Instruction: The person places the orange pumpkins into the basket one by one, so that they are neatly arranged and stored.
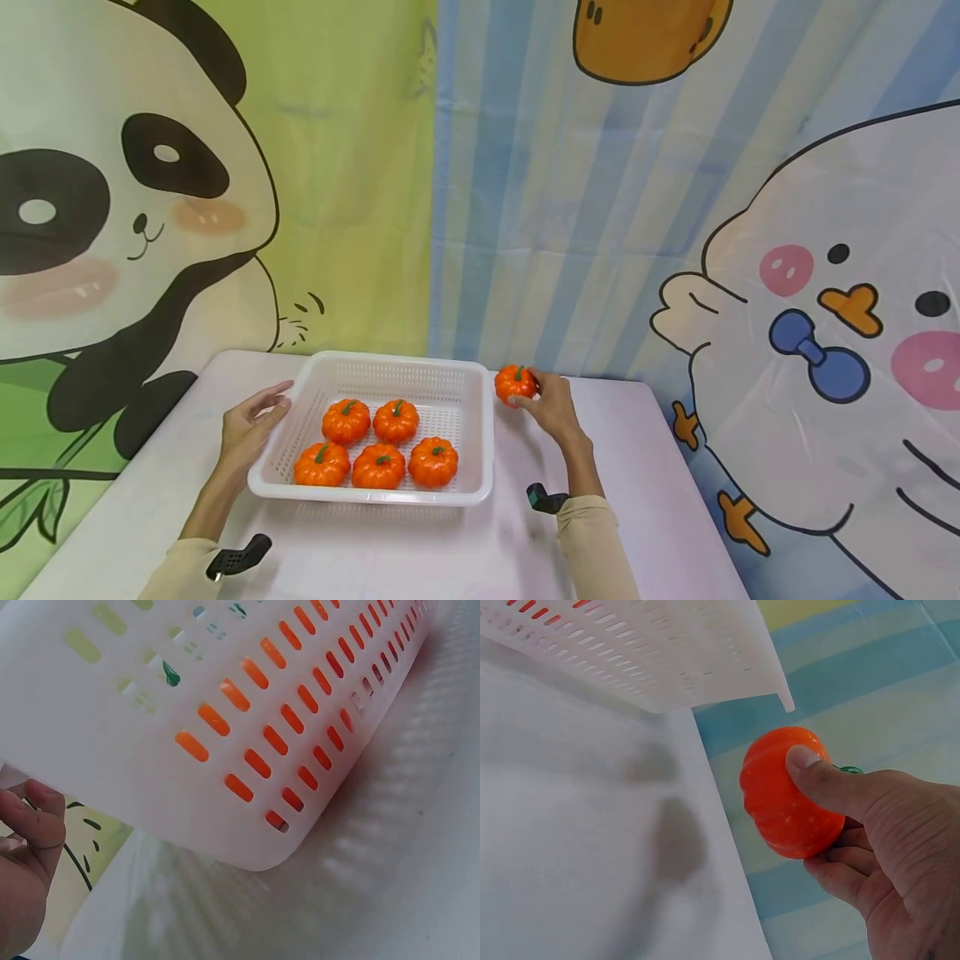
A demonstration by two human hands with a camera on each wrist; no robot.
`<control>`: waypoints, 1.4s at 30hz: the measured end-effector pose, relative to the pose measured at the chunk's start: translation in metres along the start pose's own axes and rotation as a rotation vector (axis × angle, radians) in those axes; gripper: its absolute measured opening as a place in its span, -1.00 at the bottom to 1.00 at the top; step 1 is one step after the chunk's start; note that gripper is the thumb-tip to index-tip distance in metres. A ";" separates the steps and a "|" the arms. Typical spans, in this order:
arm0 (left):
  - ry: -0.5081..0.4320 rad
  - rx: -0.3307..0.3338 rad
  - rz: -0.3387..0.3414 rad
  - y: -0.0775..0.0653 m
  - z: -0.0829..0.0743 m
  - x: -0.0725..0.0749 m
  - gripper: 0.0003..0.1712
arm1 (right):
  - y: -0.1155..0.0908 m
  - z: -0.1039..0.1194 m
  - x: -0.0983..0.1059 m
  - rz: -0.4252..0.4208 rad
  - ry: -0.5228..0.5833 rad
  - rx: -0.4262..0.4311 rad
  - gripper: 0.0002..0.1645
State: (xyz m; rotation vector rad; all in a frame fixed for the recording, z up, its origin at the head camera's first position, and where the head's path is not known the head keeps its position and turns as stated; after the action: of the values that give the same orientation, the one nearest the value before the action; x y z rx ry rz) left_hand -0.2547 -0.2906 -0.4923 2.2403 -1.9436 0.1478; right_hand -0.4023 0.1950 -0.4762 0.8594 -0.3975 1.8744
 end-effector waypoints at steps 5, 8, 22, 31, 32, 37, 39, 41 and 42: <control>-0.017 -0.006 0.004 0.005 0.009 0.001 -0.47 | 0.000 0.005 0.003 -0.010 0.000 0.015 -0.21; -0.035 -0.013 -0.001 0.011 0.022 0.003 -0.47 | 0.001 0.007 0.004 -0.006 0.018 0.019 -0.19; -0.034 -0.033 -0.007 0.017 0.036 0.005 -0.46 | 0.001 0.014 0.010 0.000 -0.016 0.011 -0.14; -0.062 -0.027 0.003 0.016 0.032 0.004 -0.46 | 0.001 0.021 0.012 0.005 0.011 0.033 -0.10; -0.066 -0.026 0.006 0.016 0.030 0.004 -0.46 | 0.001 0.021 0.012 0.005 0.012 0.034 -0.09; -0.070 -0.018 0.013 0.010 0.016 0.002 -0.46 | 0.000 0.027 0.015 -0.005 0.001 0.050 -0.08; -0.063 -0.016 0.017 0.007 0.011 0.002 -0.46 | 0.000 0.031 0.017 -0.010 -0.007 0.062 -0.10; -0.055 -0.014 0.018 0.006 0.009 0.001 -0.45 | 0.000 0.034 0.018 -0.016 -0.005 0.070 -0.12; -0.053 -0.014 0.019 0.005 0.008 0.001 -0.45 | 0.000 0.036 0.019 -0.017 -0.004 0.074 -0.13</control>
State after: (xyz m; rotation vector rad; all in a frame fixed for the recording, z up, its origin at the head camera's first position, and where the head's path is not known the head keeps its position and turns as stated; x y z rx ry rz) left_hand -0.2598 -0.2936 -0.4996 2.2401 -1.9868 0.0778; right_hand -0.3926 0.1851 -0.4377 0.9127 -0.3241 1.8819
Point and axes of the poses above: each hand's wrist, its own y-axis towards the middle knuckle, its own x-axis out of the back of the hand, z = x × y, the point moved 9 cm from there along y, towards the middle knuckle, and after that the axes turned 15 degrees about z, right-handed, at the moved point
